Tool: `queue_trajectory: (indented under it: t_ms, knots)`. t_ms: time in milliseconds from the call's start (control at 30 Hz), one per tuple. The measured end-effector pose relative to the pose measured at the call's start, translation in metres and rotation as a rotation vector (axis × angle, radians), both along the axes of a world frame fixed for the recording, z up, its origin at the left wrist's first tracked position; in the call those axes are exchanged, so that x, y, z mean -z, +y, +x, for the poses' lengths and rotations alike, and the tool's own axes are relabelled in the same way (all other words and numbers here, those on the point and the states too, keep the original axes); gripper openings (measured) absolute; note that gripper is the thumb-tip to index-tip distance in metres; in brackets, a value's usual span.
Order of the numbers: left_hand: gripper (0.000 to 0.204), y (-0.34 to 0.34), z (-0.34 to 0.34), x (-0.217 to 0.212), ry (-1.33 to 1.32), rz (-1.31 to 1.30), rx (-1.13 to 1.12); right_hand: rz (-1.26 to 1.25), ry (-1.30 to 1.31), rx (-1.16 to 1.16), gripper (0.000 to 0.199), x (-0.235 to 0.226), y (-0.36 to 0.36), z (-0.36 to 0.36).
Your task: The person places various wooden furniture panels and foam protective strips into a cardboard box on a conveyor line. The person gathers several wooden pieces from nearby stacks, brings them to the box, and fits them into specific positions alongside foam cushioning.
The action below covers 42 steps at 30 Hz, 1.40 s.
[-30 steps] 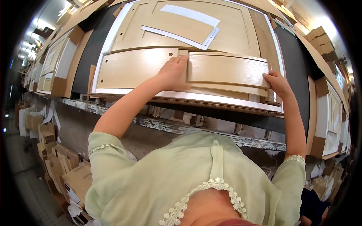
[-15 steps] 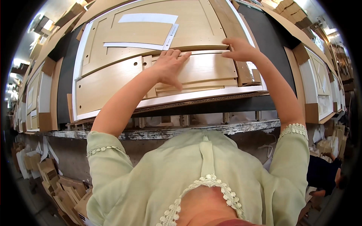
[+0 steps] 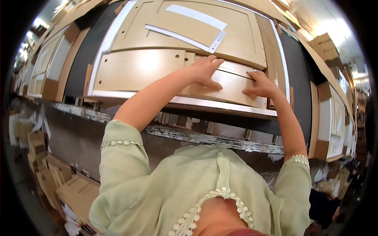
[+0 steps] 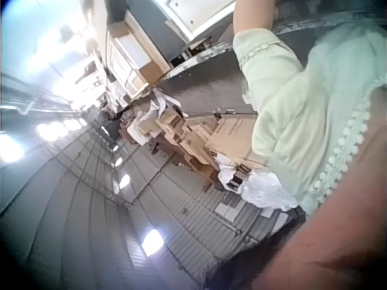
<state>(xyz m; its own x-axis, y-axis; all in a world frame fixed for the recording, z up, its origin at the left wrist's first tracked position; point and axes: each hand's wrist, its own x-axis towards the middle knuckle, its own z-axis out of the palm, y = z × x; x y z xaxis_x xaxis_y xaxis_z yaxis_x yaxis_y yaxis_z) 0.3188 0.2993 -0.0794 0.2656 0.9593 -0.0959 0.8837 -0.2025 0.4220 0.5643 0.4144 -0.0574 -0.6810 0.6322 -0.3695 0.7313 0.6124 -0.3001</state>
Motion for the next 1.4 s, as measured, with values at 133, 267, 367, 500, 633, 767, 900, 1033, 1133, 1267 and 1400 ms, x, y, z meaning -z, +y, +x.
queue_trajectory:
  t_ms: [133, 267, 367, 500, 633, 767, 900, 1033, 1133, 1267, 1400]
  knots:
    - [0.083, -0.015, -0.003, -0.003, 0.082, -0.056, -0.156, -0.032, 0.094, 0.009, 0.064, 0.006, 0.01, 0.003]
    - [0.072, -0.028, -0.009, 0.0, 0.001, 0.006, -0.282, -0.01, 0.255, -0.032, 0.056, 0.013, 0.004, 0.01]
    - [0.063, -0.051, -0.021, -0.028, -0.39, 0.143, -0.491, -0.048, 0.178, -0.068, 0.053, 0.016, 0.019, 0.013]
    - [0.043, -0.164, -0.025, -0.04, -0.669, 0.528, -1.001, -0.038, 0.057, -0.183, 0.044, -0.004, 0.013, -0.008]
    - [0.024, -0.339, 0.039, 0.009, -0.839, 0.831, -1.468, 0.021, 0.179, -0.352, 0.036, 0.01, 0.023, -0.015]
    - [0.027, -0.496, 0.183, 0.106, -0.519, 0.76, -2.063, -0.08, 0.197, -0.481, 0.025, 0.042, 0.07, 0.004]
    - [0.03, -0.606, 0.389, 0.152, -0.246, -0.187, -2.458, -0.251, 0.253, -0.484, 0.035, 0.059, 0.086, 0.006]
    - [0.041, -0.659, 0.577, 0.216, -0.546, -0.903, -2.332, -0.024, 0.443, -0.551, 0.035, 0.069, 0.086, -0.013]
    - [0.047, -0.664, 0.6, 0.217, -0.798, -1.065, -2.358, 0.28, 0.445, -0.472, 0.034, 0.06, 0.044, -0.029]
    - [0.05, -0.689, 0.53, 0.24, -0.825, -0.785, -2.2, 0.77, 0.703, -0.244, 0.033, 0.047, -0.036, -0.047]
    - [0.05, -0.72, 0.416, 0.235, -0.465, -0.349, -2.18, 0.915, 1.095, -0.109, 0.031, 0.04, -0.147, -0.069]
